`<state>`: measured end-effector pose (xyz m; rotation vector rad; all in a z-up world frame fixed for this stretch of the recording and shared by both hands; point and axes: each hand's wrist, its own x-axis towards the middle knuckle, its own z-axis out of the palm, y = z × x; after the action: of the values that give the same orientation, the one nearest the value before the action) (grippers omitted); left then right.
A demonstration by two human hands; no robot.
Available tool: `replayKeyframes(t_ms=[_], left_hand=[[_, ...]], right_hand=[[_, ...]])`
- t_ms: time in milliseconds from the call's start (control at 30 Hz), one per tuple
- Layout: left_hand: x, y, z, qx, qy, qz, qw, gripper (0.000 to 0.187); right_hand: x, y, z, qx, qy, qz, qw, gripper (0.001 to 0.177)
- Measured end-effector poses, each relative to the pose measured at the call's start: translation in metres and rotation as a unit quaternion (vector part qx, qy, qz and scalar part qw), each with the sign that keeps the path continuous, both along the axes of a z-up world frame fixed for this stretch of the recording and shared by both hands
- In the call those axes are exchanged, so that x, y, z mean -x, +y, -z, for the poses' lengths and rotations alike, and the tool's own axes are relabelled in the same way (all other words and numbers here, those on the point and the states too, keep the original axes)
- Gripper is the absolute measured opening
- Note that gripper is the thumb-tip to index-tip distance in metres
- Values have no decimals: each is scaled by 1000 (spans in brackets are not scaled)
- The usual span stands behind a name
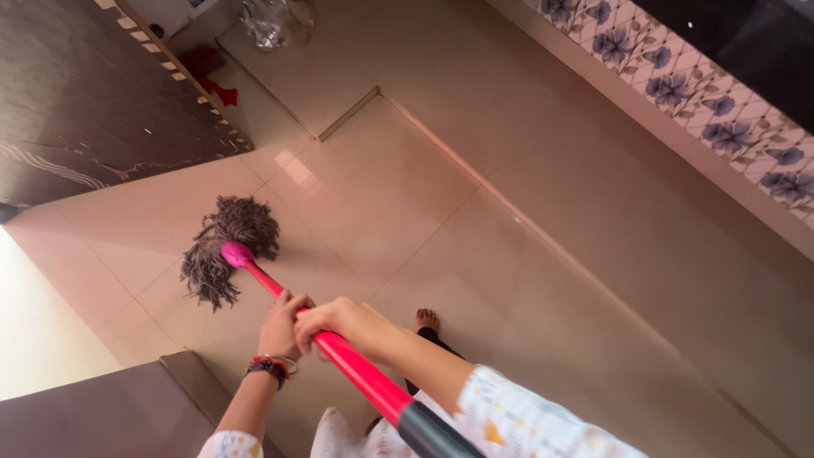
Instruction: The person mops the floor by hand using a mop, moving the mop head back and forth across the tiles.
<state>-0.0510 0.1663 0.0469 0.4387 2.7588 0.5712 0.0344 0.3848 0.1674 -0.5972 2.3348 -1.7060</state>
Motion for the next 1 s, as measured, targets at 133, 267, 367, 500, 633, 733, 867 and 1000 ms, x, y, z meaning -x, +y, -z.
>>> replayKeyframes(t_ms=[133, 267, 367, 500, 633, 733, 867, 1000], left_hand=[[-28, 44, -25, -117, 4, 39, 992, 25], [-31, 63, -40, -158, 2, 43, 986, 22], [-10, 64, -35, -143, 25, 0, 989, 18], [47, 52, -13, -173, 147, 105, 968, 26], [80, 19, 13, -138, 80, -20, 987, 46], [92, 5, 33, -169, 23, -18, 985, 77], [72, 54, 18, -196, 249, 263, 911, 49], [22, 93, -26, -288, 134, 204, 926, 40]], right_hand=[[-17, 43, -28, -49, 44, -24, 998, 16], [-15, 62, -42, -66, 70, -37, 995, 17], [8, 60, -38, -71, 64, -20, 995, 17], [56, 49, -22, 5, 43, 2, 999, 14], [81, 22, -13, 20, 94, 57, 994, 26], [83, 21, -10, 1, -4, 25, 1000, 13], [58, 59, -12, -13, 89, 33, 995, 17], [14, 91, -21, -41, 70, 16, 997, 12]])
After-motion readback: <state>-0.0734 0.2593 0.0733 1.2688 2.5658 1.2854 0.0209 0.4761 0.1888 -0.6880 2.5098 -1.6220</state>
